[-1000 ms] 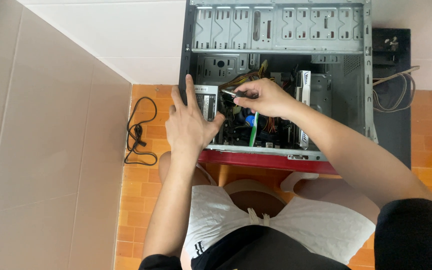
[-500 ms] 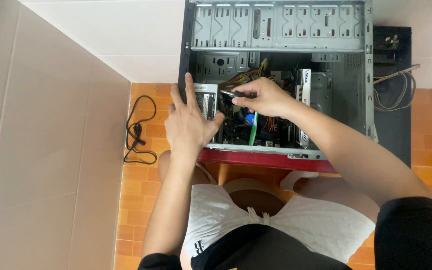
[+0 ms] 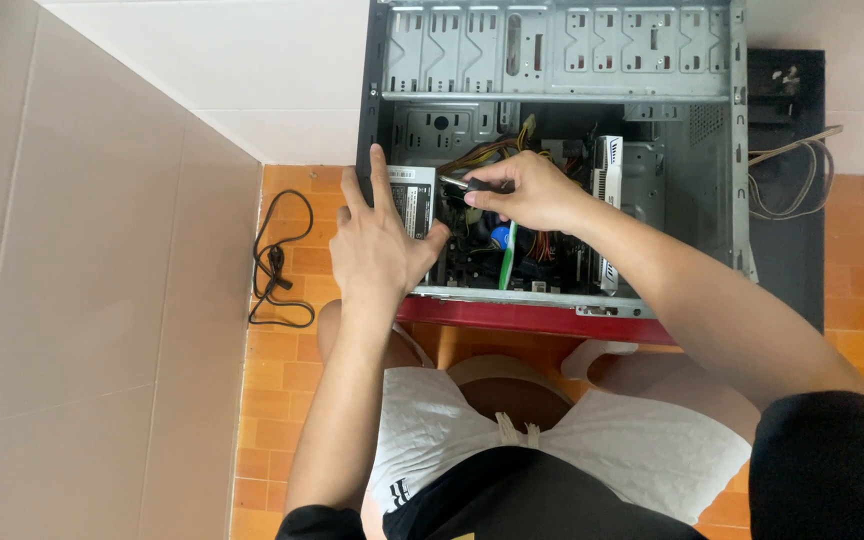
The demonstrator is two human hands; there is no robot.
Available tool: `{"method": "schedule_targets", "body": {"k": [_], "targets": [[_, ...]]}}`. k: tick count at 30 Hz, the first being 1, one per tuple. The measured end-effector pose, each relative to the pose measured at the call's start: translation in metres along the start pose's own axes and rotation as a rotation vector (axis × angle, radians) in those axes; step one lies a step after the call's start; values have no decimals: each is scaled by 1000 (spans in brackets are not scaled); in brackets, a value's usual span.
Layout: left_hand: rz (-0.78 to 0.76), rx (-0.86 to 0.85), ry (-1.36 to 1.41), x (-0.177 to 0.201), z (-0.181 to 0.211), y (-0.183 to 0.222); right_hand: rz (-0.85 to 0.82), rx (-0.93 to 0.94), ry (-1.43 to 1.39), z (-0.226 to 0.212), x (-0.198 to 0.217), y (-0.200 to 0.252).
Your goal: Unscrewing and repositioning a power supply unit inside a desktop computer case.
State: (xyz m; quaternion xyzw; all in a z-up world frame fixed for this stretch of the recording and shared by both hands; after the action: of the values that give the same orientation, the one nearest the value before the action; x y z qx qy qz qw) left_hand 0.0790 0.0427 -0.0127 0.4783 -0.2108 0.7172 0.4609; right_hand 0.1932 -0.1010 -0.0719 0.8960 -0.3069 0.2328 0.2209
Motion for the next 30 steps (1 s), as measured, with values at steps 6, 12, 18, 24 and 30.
{"method": "schedule_targets", "body": {"k": [6, 12, 18, 24, 30], "targets": [[3, -4, -6, 0, 0, 0, -4, -1, 6, 3, -1, -2], [0, 1, -13, 1, 1, 1, -2, 13, 19, 1, -2, -1], [-2, 0, -1, 1, 1, 0, 5, 13, 56, 0, -2, 0], [1, -6, -11, 1, 2, 0, -42, -52, 23, 7, -5, 2], [6, -4, -4, 2, 1, 0, -42, -27, 58, -18, 3, 14]]}}
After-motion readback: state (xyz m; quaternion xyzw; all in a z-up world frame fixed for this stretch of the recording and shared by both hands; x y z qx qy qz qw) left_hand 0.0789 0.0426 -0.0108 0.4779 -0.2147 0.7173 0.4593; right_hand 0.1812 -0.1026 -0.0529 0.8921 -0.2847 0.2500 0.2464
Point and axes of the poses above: each hand's wrist, its own y-axis away from the middle knuckle, its own x-axis out of the back of the hand, z = x × y, the point moved 9 cm from there along -y, towards the middle knuckle, and after that the axes turned 9 degrees about y, right-handed, at the moved point
